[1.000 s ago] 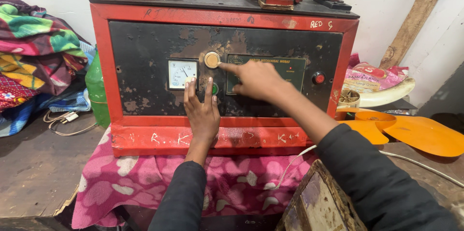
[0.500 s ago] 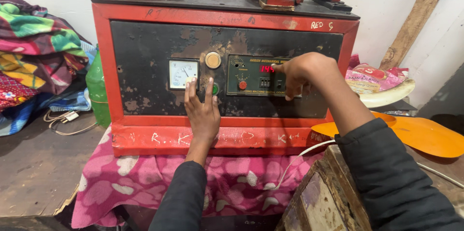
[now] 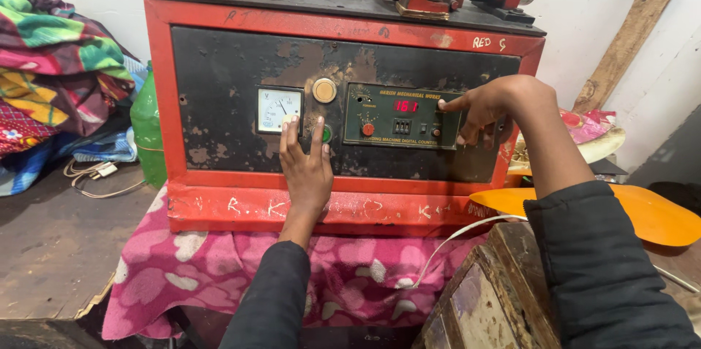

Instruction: The person operates a red industrial machine's control panel, pressing buttons and adjusting a digital counter. They then retrieve a metal rod and a screwdriver from a tool box and use them to adjust a component on the machine's spindle.

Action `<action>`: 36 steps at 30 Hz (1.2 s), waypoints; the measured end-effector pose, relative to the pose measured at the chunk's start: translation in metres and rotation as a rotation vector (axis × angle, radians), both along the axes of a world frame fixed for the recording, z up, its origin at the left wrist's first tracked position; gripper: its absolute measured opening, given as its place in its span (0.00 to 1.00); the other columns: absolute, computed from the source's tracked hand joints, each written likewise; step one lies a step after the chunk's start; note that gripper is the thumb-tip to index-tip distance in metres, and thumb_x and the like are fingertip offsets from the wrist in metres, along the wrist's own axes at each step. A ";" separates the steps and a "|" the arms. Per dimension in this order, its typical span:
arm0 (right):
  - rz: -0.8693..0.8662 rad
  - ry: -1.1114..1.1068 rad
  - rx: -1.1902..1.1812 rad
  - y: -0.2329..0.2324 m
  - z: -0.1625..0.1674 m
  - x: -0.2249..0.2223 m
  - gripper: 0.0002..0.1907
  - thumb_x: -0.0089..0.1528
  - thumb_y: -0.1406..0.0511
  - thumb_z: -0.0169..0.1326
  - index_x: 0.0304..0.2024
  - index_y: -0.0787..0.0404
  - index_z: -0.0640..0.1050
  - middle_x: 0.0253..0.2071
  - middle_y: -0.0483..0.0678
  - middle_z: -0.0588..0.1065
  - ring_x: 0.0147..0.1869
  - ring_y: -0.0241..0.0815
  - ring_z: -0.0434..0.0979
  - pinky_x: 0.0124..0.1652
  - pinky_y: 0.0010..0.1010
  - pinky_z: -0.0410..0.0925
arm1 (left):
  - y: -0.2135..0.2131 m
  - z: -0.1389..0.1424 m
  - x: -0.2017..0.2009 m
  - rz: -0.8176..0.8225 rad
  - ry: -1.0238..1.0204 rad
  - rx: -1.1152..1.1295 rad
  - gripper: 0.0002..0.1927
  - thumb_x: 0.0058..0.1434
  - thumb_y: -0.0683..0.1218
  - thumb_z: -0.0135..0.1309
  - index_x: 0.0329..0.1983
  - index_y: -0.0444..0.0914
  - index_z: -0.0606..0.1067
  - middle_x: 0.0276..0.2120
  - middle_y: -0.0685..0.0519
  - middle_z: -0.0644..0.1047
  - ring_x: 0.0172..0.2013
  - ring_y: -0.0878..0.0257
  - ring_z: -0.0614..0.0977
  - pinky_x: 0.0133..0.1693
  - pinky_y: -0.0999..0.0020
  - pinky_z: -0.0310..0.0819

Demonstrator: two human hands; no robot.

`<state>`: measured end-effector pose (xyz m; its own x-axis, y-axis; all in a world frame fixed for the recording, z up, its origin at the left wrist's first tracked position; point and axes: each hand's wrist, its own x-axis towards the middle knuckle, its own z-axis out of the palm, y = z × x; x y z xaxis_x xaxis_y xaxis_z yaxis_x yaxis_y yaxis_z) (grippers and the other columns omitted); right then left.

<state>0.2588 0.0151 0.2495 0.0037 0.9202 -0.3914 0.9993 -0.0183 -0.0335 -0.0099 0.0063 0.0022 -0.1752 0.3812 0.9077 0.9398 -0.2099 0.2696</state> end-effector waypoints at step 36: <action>0.587 0.138 0.463 0.001 -0.069 -0.096 0.58 0.54 0.53 0.66 0.77 0.29 0.43 0.40 0.59 0.79 0.46 0.59 0.81 0.45 0.48 0.71 | 0.000 -0.001 -0.002 0.008 0.011 -0.005 0.27 0.71 0.46 0.50 0.73 0.48 0.66 0.71 0.41 0.54 0.73 0.43 0.53 0.69 0.46 0.54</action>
